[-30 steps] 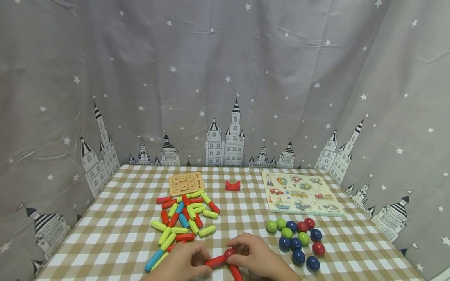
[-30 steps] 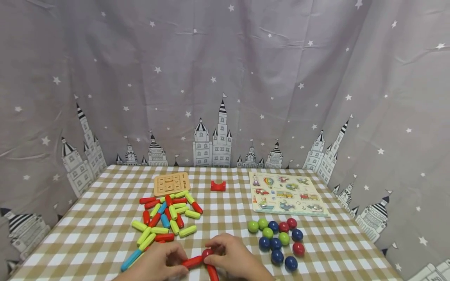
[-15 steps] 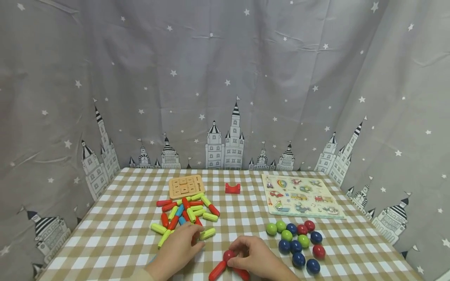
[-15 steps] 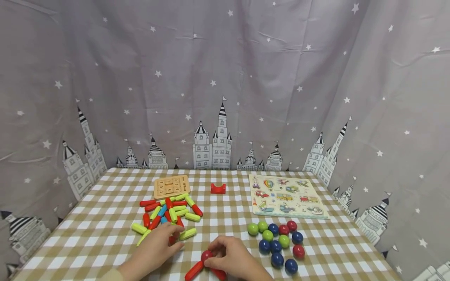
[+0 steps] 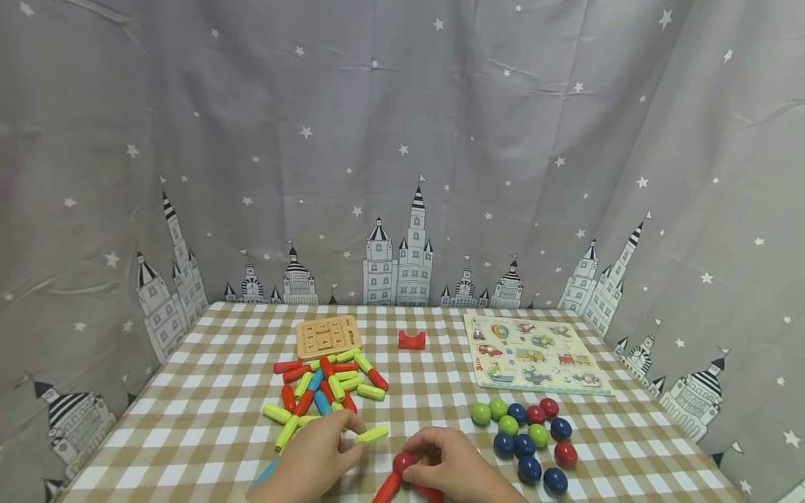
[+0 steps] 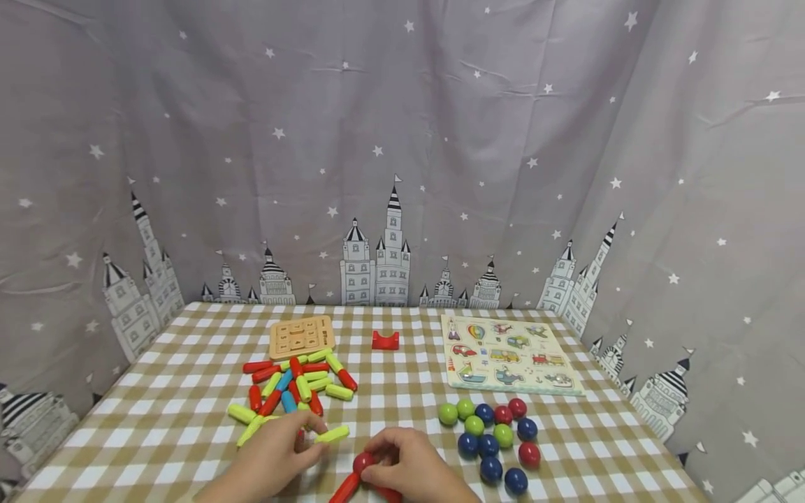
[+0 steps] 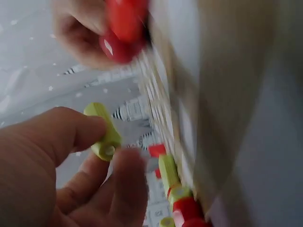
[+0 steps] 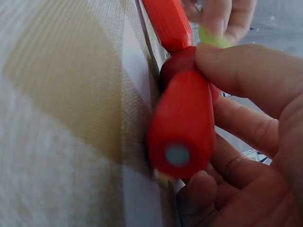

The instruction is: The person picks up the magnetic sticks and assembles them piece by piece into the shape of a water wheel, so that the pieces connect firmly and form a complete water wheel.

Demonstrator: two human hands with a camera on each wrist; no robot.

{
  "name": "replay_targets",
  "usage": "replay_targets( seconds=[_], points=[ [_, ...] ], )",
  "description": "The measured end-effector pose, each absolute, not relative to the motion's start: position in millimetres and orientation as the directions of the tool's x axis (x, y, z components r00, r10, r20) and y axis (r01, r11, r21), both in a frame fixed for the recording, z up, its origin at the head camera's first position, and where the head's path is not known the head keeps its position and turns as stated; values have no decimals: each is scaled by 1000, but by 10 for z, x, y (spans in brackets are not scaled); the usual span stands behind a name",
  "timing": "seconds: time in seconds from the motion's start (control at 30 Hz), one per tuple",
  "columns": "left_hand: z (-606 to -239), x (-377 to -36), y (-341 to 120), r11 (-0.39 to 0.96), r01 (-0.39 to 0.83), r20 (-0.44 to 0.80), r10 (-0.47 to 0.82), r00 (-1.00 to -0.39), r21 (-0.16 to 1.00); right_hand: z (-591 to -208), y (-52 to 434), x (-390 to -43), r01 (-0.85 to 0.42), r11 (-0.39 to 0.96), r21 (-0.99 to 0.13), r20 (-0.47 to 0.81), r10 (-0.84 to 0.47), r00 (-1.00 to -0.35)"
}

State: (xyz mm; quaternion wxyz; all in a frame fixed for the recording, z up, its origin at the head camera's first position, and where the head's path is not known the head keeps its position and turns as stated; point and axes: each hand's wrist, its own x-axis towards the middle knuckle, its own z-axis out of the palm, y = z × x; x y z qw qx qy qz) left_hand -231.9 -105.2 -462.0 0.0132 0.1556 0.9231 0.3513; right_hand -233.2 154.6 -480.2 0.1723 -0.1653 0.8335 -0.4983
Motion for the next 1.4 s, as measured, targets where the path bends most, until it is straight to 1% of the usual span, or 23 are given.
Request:
replay_targets(
  seconds=[0.07, 0.13, 0.3, 0.4, 0.7, 0.93, 1.1, 1.4],
  points=[
    [-4614, -2252, -1135, 638, 252, 24, 343, -939, 728, -4778, 1520, -2333, -100, 453, -886, -132, -453, -882],
    [-4629, -2208, -1194, 586, 235, -3, 376, -927, 775, -4763, 1512, -2335, -110, 451, -886, -128, -465, -876],
    [-4702, -2163, -1248, 487, 176, -31, 388, -921, 855, -4768, 1531, -2341, -126, 466, -876, -127, -474, -871],
    [-4746, -2144, -1274, 445, 141, -53, 396, -917, 884, -4778, 1519, -2347, -121, 473, -873, -139, -478, -868],
    [-4858, -2125, -1284, 415, 191, -18, 450, -893, 890, -4803, 1523, -2319, -128, 457, -880, -131, -493, -860],
    [-4833, -2141, -1266, 407, 221, -2, 480, -877, 886, -4781, 1535, -2311, -153, 446, -882, -99, -492, -865],
    [-4811, -2143, -1268, 423, 203, -23, 471, -882, 883, -4770, 1542, -2316, -189, 416, -890, -63, -520, -852],
    [-4810, -2134, -1244, 443, 207, -24, 462, -887, 872, -4778, 1545, -2323, -200, 360, -911, -44, -568, -822]
  ],
)
